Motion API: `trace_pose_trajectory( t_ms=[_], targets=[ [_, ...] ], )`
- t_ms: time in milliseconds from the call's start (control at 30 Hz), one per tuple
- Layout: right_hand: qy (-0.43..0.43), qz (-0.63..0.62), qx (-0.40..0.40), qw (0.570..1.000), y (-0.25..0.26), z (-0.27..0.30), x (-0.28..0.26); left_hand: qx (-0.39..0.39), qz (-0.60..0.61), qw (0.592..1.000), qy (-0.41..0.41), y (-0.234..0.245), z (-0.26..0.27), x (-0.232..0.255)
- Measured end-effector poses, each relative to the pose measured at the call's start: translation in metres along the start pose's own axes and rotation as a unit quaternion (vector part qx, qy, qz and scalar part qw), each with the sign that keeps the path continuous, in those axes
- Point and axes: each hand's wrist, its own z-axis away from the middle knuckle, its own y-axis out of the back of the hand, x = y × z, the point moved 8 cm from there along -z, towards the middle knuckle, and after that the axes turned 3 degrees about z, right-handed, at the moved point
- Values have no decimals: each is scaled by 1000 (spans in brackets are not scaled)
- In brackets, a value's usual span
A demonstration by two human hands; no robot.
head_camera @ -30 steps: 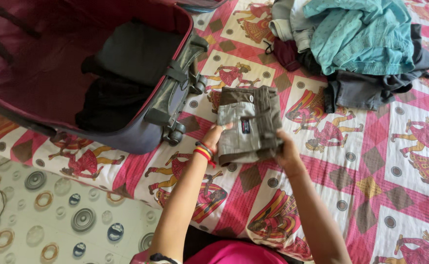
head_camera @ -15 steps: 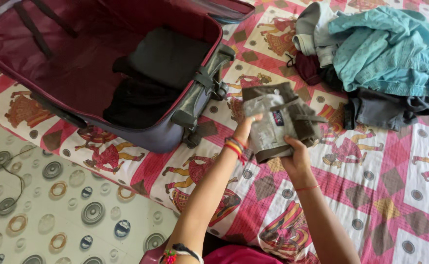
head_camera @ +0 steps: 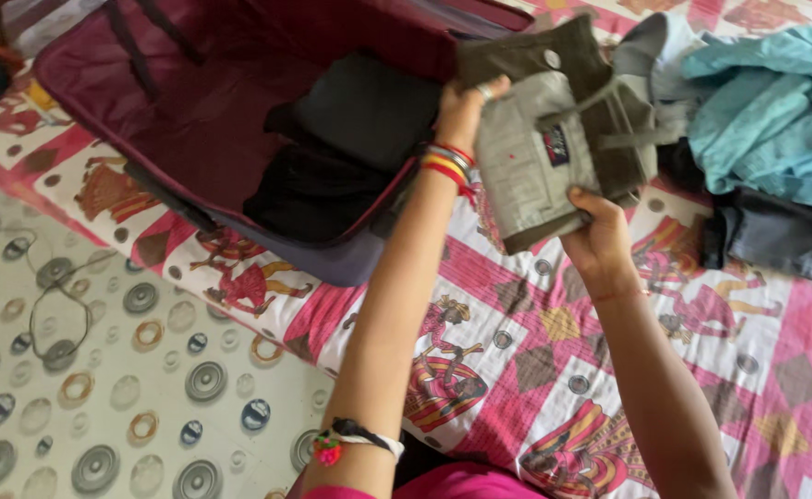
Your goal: The person folds several garments on a bed and places them into an open suitcase. Items handled include dark pants, khaki shorts, and light blue shorts. The person smooths and folds each item before packing it.
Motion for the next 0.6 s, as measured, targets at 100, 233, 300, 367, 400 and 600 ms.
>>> trace_pose_trajectory(
  t_ms=[100, 233, 300, 367, 400, 600],
  targets=[
    [-20, 30, 8, 999, -40, -21, 17, 102, -36, 991, -77, 52, -10, 47],
    [94, 71, -15, 993, -105, -47, 32, 189, -77, 963, -178, 132, -7, 105],
    [91, 111, -28, 989, -132, -62, 48, 234, -88, 948, -199, 171, -4, 127],
    [90, 156, -49, 982, -157, -77, 65, 305, -114, 927, -189, 210, 4, 144],
    [90, 182, -63, 977, -168, -83, 75, 322, -114, 922, -180, 226, 8, 151],
    [57, 322, -114, 938, -210, -110, 135, 471, -231, 845, -104, 291, 51, 189]
  ],
)
